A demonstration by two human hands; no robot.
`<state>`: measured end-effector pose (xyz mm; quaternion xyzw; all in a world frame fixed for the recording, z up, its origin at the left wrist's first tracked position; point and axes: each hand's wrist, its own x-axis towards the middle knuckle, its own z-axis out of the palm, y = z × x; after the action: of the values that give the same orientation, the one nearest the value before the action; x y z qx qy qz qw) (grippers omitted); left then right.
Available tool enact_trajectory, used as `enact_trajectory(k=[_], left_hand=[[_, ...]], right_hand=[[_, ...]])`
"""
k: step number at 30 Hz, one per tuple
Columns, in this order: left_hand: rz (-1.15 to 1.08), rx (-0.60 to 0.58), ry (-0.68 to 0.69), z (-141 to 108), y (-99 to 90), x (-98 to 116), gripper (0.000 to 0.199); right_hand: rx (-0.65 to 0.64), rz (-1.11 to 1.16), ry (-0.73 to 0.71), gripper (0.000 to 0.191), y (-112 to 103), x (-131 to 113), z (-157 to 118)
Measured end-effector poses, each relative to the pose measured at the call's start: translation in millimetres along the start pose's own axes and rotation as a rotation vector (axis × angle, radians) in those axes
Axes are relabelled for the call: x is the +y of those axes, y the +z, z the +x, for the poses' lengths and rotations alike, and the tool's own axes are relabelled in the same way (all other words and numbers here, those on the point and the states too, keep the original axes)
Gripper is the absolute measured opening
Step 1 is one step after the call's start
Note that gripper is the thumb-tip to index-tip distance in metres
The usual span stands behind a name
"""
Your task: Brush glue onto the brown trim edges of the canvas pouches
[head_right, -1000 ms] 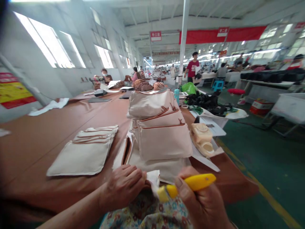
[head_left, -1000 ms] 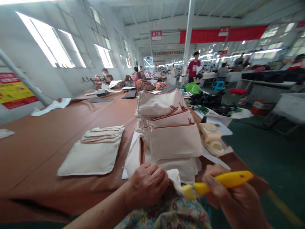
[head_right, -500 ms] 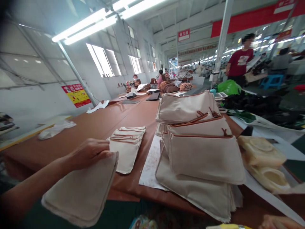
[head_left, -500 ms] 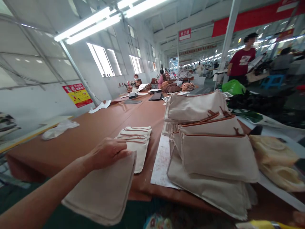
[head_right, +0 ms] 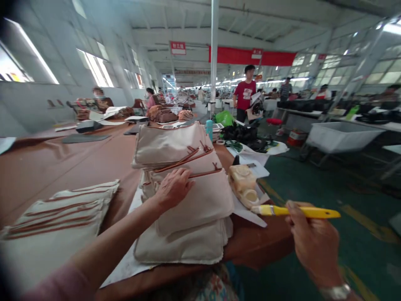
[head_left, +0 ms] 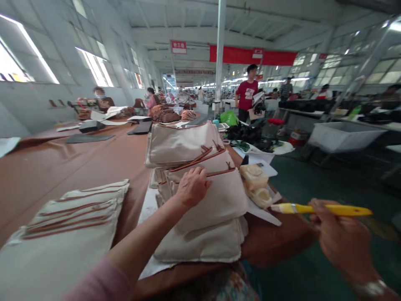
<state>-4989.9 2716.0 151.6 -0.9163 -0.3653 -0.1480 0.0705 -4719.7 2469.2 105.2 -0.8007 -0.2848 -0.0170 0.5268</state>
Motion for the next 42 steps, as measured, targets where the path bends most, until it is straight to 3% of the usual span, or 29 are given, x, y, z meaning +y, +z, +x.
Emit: enact_trajectory(k=[4,8,11,14,17,19,22,25,27,30,35,38,42], left_hand=[[0.003,-0.068,-0.091,41.9,23.3,21.9,0.029],[-0.027,-0.155,-0.082,47.8,30.8,26.2,0.024],[-0.061,-0.224,-0.026,40.2,13.7,27.9,0.024],[-0.144,-0.267,0.033,30.3,-21.7,25.2,0.029],[-0.185,-0.265,-0.006,17.6,-53.4,18.1,0.034],[-0.208,-0.304,-0.041,6.1,-57.4,12.5,0.035],[-0.308,-0.382,-0.037,-12.2,-31.2,4.4,0.030],[-0.339,-0.339,-0.053,-26.4,10.5,-2.2,0.022],[-0.319,-0.314,-0.090,-33.7,28.7,-3.8,0.021],[-0.344,-0.316,-0.139,-41.4,31.0,-0.2,0.027],[-0.455,-0.351,-0.150,-48.2,9.2,9.1,0.035],[-0.615,-0.385,-0.189,-58.1,1.4,11.8,0.032],[-0.923,-0.424,-0.278,-79.5,-16.9,21.6,0.039]], right_hand=[[-0.081,-0.166,-0.122,0.045,17.0,40.1,53.6],[-0.235,-0.098,-0.241,0.043,64.5,67.1,79.2],[-0.328,-0.089,-0.281,0.037,95.9,78.6,89.1],[-0.389,-0.095,-0.303,0.030,108.1,85.1,98.3],[-0.378,-0.072,-0.334,0.033,101.1,83.2,103.7],[-0.355,-0.049,-0.371,0.034,91.1,77.1,101.6],[-0.336,-0.025,-0.452,0.030,78.4,66.5,90.4],[-0.328,-0.021,-0.530,0.026,72.0,59.4,78.8],[-0.335,-0.026,-0.563,0.023,69.6,57.2,73.7],[-0.375,-0.042,-0.592,0.022,65.9,58.1,67.0],[-0.495,-0.045,-0.611,0.021,51.5,66.0,48.2],[-0.423,-0.018,-0.521,0.026,34.9,62.7,35.7],[-0.217,0.241,-0.109,0.034,11.2,27.6,13.8]])
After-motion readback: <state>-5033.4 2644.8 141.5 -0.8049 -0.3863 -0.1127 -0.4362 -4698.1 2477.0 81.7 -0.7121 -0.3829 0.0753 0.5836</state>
